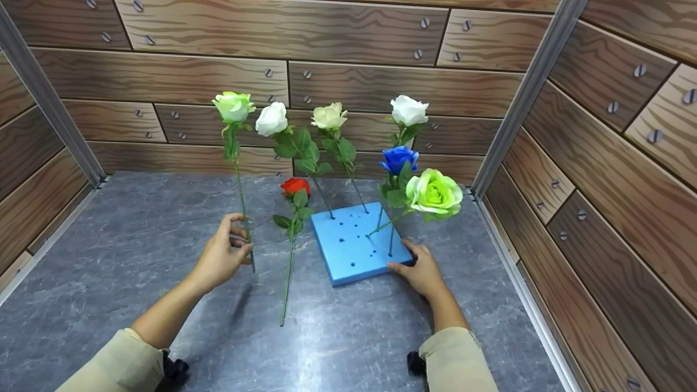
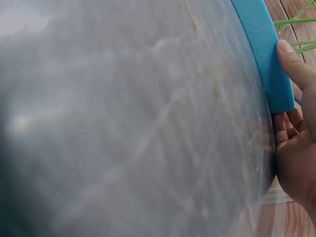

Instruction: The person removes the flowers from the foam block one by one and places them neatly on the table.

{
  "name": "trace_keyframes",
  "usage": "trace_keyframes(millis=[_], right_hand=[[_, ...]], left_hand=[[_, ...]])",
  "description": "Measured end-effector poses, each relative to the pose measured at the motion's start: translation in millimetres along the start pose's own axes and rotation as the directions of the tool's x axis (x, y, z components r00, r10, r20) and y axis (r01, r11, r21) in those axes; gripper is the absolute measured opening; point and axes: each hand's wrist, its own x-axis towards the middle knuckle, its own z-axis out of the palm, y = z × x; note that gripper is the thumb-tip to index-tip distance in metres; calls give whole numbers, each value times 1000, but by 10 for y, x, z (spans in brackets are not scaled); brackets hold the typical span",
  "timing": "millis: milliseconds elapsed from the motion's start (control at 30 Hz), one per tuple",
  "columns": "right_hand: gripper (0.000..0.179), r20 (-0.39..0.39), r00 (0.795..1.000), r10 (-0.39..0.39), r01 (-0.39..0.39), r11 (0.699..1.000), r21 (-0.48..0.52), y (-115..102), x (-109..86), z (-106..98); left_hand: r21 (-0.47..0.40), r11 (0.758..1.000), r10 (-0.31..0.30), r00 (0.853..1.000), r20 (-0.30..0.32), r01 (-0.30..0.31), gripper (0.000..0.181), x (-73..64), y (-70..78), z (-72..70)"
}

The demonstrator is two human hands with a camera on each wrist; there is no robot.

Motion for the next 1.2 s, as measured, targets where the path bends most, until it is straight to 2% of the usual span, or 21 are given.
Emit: trace_keyframes(millis=[433,633,867,1000,1100,1200], right_hand=[[87,5,1000,7,-7,1000,7,8,-1,-4],[86,2,1000,3,-3,1000,2,9,1,-3],[86,-4,1000,2,-2,1000,-4,7,3,-4],[88,6,1000,23,-23,1000,9,-9,0,-8],[89,14,999,33,-33,999,19,-14,-1,-11],[88,15,1000,26,-26,1000,17,-10,-5,-14]], left_hand=[[24,998,-64,996,55,63,65,-63,-131,-86],[-2,995,-103,991,81,104,66,-76,-163,-95],[73,993,-103,991,86,97,65,-105,-192,-99],[53,988,-148,981,126,142,68,-117,-203,-101],[36,981,-194,966,174,190,69,-131,-213,-100],[60,977,-215,953,211,207,70,-145,-219,-109]])
